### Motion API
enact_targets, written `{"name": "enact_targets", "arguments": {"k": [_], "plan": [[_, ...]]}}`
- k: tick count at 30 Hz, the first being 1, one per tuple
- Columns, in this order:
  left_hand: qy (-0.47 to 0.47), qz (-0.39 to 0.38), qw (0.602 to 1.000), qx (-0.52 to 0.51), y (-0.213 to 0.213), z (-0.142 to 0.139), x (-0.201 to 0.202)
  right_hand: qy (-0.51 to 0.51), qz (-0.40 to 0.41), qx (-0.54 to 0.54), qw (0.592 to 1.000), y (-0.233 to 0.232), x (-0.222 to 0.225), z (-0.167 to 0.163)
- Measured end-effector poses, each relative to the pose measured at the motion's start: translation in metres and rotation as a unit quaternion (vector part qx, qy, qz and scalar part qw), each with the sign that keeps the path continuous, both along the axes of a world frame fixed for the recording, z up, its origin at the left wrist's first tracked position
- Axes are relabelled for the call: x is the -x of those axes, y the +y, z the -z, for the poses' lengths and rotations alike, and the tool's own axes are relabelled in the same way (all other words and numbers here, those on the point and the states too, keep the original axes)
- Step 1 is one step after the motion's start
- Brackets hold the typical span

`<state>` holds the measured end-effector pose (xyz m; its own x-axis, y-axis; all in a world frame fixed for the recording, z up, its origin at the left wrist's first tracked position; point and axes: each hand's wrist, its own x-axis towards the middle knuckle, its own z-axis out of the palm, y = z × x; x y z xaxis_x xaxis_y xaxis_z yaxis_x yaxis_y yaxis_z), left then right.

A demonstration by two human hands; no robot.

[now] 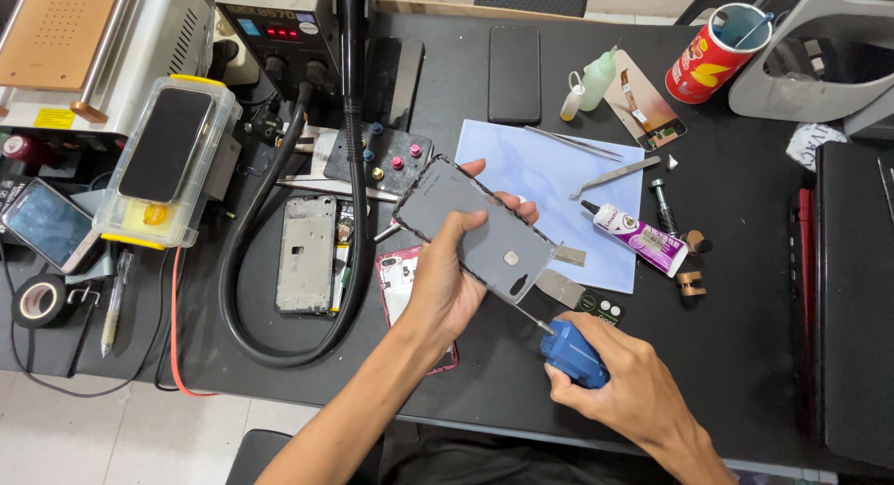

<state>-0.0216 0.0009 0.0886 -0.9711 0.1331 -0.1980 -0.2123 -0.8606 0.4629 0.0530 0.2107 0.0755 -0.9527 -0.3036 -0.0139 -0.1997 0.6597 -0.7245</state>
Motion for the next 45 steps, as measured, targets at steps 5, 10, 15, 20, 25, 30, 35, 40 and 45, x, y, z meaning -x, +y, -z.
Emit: {"name": "enact_targets", "arguments": {"k": [5,10,15,20,25,30,35,40,45], "plan": [[0.006,0.002,1.000,0.002,0.004,0.001,-0.002,-0.024,0.003,0.003,1.000,-0.003,-0.001,-0.003],[0.020,0.014,1.000,-0.007,0.009,0.003,-0.005,-0.009,-0.014,0.024,1.000,-0.004,-0.004,-0.008],[0.016,0.017,1.000,0.000,0.007,0.001,-0.004,-0.053,0.007,0.007,0.999,-0.002,-0.004,-0.013],[0.030,0.022,0.999,0.002,0.006,0.000,-0.004,-0.011,0.026,-0.002,1.000,0.002,-0.001,-0.010],[0.023,0.027,0.999,-0.012,0.008,0.004,-0.006,0.010,0.009,0.009,1.000,-0.002,-0.001,-0.001],[0.006,0.025,1.000,-0.011,0.008,0.007,-0.005,-0.029,0.005,0.011,1.000,-0.002,-0.002,0.000],[-0.001,0.020,1.000,-0.009,0.008,0.007,-0.004,-0.022,-0.002,-0.011,1.000,0.001,-0.001,-0.002],[-0.003,0.021,1.000,-0.008,0.009,0.007,-0.005,-0.013,-0.008,0.010,1.000,0.000,-0.001,-0.004],[0.010,0.024,1.000,0.000,0.010,0.007,-0.004,-0.066,0.006,0.000,0.998,0.003,0.002,-0.008]]}}
